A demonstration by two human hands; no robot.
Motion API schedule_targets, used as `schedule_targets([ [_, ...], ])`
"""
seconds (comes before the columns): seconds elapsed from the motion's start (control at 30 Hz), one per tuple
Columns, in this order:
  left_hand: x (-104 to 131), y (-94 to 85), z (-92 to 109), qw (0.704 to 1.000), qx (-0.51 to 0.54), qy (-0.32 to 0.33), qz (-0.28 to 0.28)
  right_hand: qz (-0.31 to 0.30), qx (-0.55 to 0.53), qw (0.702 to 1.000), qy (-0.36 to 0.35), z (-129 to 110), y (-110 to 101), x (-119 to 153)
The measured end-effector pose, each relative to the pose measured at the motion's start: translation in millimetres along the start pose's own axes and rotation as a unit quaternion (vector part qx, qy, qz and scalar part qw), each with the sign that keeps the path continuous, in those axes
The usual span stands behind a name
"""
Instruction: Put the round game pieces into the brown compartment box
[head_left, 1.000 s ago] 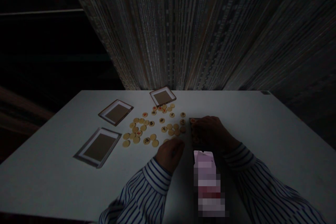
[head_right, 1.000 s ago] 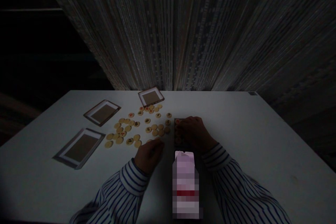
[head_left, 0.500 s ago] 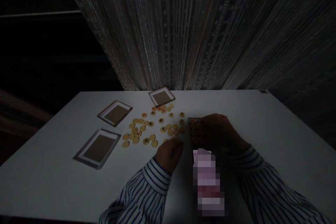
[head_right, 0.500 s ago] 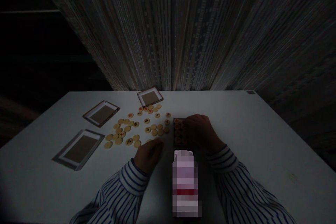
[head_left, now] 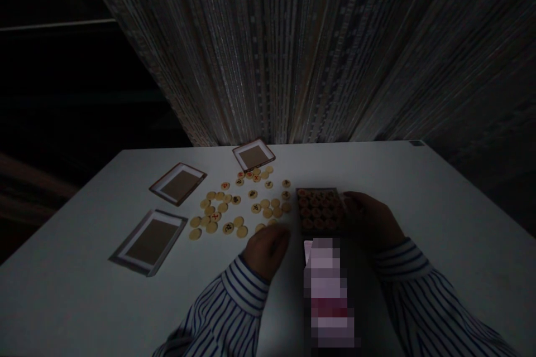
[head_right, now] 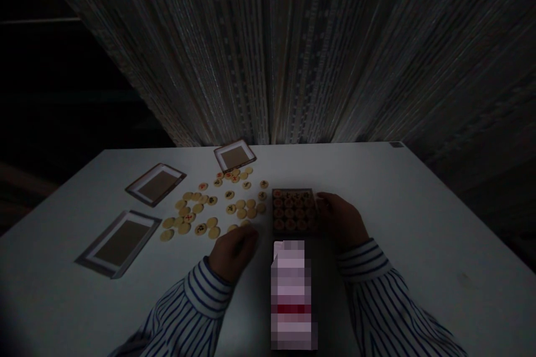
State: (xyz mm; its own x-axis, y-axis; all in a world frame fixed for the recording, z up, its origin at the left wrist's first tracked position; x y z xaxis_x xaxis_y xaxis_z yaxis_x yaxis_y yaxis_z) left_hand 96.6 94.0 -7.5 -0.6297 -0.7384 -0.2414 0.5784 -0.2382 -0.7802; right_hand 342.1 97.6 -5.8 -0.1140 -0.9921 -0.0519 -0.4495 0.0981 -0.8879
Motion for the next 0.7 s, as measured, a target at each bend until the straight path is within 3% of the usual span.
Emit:
schedule_targets([
  [0.3, -1.3, 0.1, 4.5, 1.000, -0.009, 0.022, -0.002, -0.080, 0.030, 0.996, 0.019, 0.7, 18.5, -2.7],
  [0.7, -1.7, 3.7, 1.3, 1.000, -0.009, 0.003, -0.016, -0.072, 0.035, 0.997, -0.011, 0.4, 20.1, -3.0],
])
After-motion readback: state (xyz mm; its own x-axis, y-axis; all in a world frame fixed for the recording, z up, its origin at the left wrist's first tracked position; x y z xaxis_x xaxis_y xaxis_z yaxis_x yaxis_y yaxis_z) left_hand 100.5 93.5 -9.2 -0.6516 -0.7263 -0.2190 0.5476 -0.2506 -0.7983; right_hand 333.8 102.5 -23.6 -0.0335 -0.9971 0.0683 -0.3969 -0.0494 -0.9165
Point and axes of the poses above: each hand's wrist, its own x-axis away from the middle knuckle, its own y-axis out of the palm, z = x × y, the point moved 9 cm from there along -x, towards the middle knuckle, and after that the axes turned 14 degrees about -z, right-handed, at the moved point
